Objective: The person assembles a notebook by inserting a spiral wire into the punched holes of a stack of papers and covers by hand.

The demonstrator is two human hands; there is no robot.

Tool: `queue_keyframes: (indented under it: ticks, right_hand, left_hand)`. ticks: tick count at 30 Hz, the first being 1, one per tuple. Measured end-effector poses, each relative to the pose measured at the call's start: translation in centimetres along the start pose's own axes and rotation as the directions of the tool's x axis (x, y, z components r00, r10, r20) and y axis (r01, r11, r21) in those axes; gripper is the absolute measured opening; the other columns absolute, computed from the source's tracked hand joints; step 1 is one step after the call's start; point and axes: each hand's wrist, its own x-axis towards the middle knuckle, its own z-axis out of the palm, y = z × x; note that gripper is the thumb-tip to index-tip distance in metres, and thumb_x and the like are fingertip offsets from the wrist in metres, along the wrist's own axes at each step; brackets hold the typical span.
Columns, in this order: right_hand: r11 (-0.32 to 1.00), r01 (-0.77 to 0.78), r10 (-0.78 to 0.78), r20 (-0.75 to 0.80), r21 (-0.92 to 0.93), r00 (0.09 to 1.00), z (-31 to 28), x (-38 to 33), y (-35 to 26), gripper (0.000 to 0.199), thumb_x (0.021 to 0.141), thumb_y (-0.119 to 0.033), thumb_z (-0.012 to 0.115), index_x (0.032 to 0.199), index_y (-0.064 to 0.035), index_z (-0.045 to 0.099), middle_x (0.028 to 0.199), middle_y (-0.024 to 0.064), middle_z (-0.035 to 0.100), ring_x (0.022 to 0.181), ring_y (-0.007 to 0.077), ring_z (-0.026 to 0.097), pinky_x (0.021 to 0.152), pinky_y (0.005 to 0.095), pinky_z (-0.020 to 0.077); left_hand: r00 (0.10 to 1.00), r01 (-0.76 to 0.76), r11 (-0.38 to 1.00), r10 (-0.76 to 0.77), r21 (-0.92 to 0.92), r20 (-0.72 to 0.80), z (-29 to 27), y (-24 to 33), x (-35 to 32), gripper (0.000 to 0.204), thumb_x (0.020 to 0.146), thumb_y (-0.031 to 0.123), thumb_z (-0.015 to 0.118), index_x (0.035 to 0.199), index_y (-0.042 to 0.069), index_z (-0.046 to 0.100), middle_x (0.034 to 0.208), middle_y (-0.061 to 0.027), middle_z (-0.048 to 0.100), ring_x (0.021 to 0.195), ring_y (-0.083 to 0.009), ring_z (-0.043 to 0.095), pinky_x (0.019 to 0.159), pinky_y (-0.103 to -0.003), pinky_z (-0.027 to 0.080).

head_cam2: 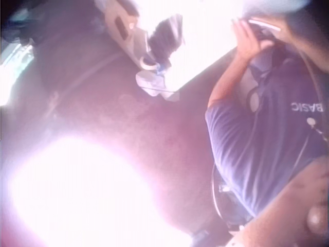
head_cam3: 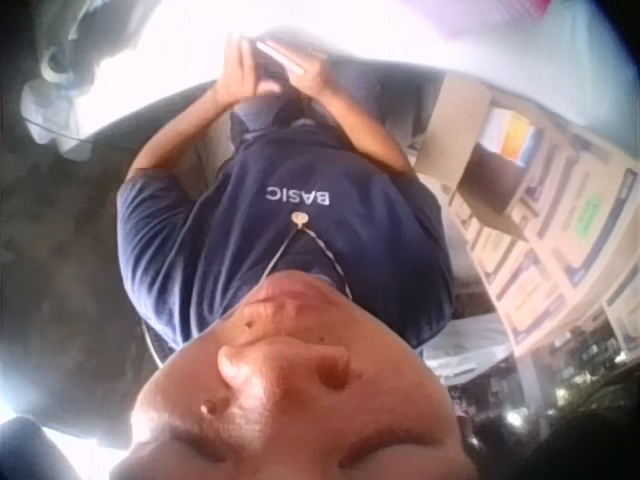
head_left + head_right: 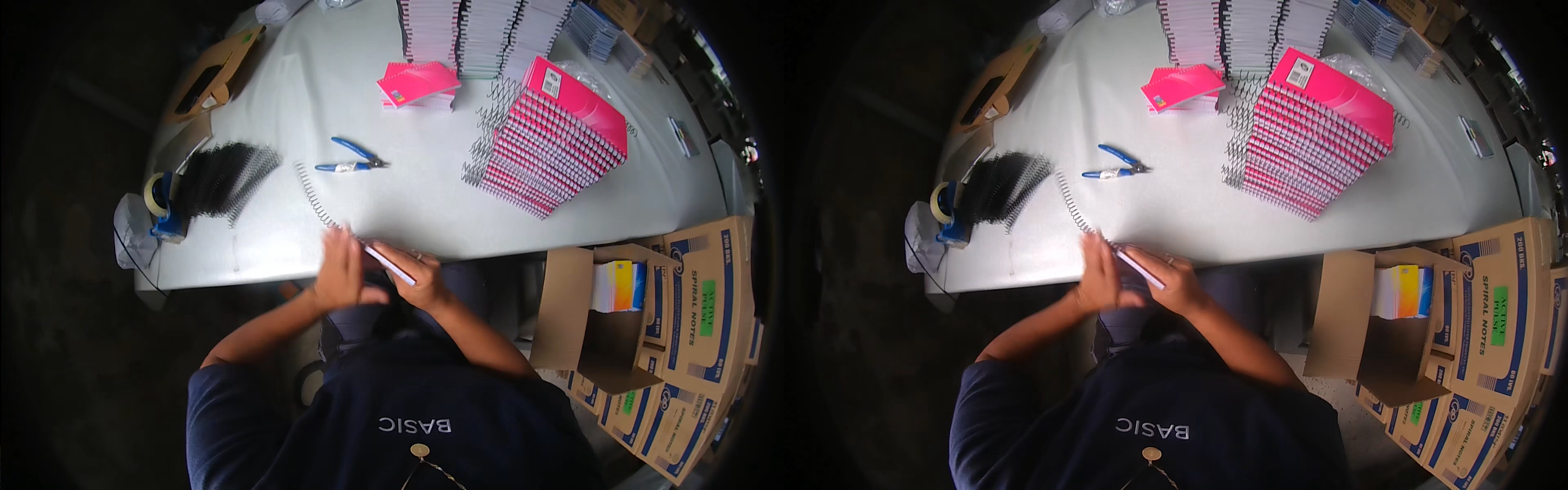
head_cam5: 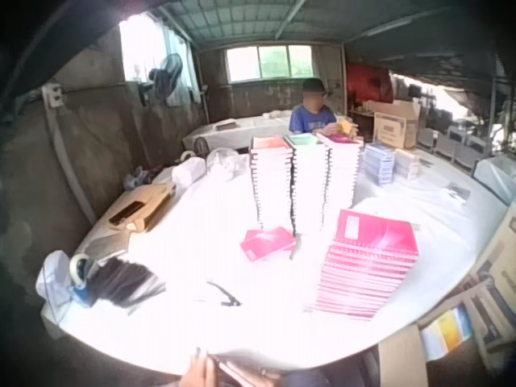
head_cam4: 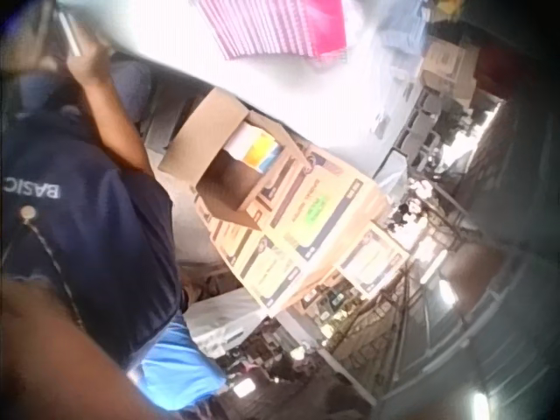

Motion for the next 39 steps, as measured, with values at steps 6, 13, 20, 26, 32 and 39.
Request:
queue_keyframes:
  ticks: [6,13,20,26,32,39]
  right_hand:
    - [0.994,0.102,-0.096,0.120,-0.039,0.988,0.3,-0.9,0.0,0.039,0.075,0.005,0.062,0.112,-0.0050,0.063,0.111,0.0097,0.064,0.103,0.0258,0.062,0.086,0.0356,0.0500]
    - [0.987,0.122,-0.118,0.042,-0.107,0.992,-0.7,-0.3,0.2,0.044,0.076,0.004,0.060,0.120,-0.0008,0.056,0.109,0.0150,0.064,0.096,0.0298,0.064,0.080,0.0371,0.0524]
    - [0.999,0.009,-0.007,0.043,-0.048,0.999,0.2,-0.3,0.8,0.038,0.077,-0.005,0.064,0.114,-0.0015,0.059,0.115,0.0135,0.061,0.102,0.0289,0.062,0.085,0.0381,0.0510]
    - [0.998,0.016,-0.022,0.127,0.053,0.992,0.0,0.3,1.6,0.041,0.082,-0.008,0.060,0.122,-0.0094,0.055,0.115,0.0139,0.061,0.100,0.0289,0.062,0.080,0.0372,0.0515]
    - [0.979,-0.184,0.176,0.087,0.093,0.981,-1.2,1.8,2.4,0.035,0.081,-0.005,0.062,0.116,-0.0050,0.057,0.104,0.0158,0.065,0.094,0.0311,0.064,0.077,0.0351,0.0519]
    - [0.952,-0.217,0.193,0.126,0.216,0.973,-2.0,1.6,3.2,0.030,0.078,-0.006,0.060,0.108,-0.0038,0.060,0.094,0.0167,0.066,0.084,0.0286,0.067,0.069,0.0344,0.0509]
  left_hand:
    - [0.968,0.001,0.973,0.058,0.233,-0.244,-4.5,0.5,7.0,0.108,0.077,0.079,0.030,0.138,-0.010,0.024,0.141,-0.0362,0.005,0.132,-0.0507,0.009,0.105,-0.062,0.008]
    - [0.945,-0.323,0.943,0.316,-0.083,-0.080,-2.8,2.6,4.0,0.097,0.074,0.077,0.042,0.134,0.000,0.039,0.136,-0.0194,0.037,0.124,-0.0458,0.034,0.101,-0.061,0.024]
    - [0.976,-0.105,0.938,0.161,-0.330,0.146,-1.1,3.7,1.7,0.099,0.074,0.074,0.046,0.134,-0.005,0.036,0.144,-0.0313,0.017,0.131,-0.0525,0.020,0.103,-0.064,0.014]
    - [0.985,-0.167,0.974,0.172,0.152,-0.020,-2.8,3.5,8.1,0.093,0.078,0.069,0.047,0.133,-0.005,0.035,0.139,-0.0251,0.030,0.124,-0.0494,0.031,0.099,-0.066,0.017]
    - [0.971,-0.150,0.984,0.165,-0.096,0.173,-1.4,4.1,1.6,0.082,0.080,0.057,0.055,0.135,-0.001,0.037,0.132,-0.0288,0.038,0.119,-0.0485,0.040,0.099,-0.057,0.028]
    - [0.974,0.017,0.997,0.001,-0.077,0.228,-4.6,5.3,13.9,0.034,0.069,0.019,0.075,0.101,0.015,0.064,0.102,0.0034,0.061,0.093,-0.0151,0.055,0.084,-0.038,0.032]
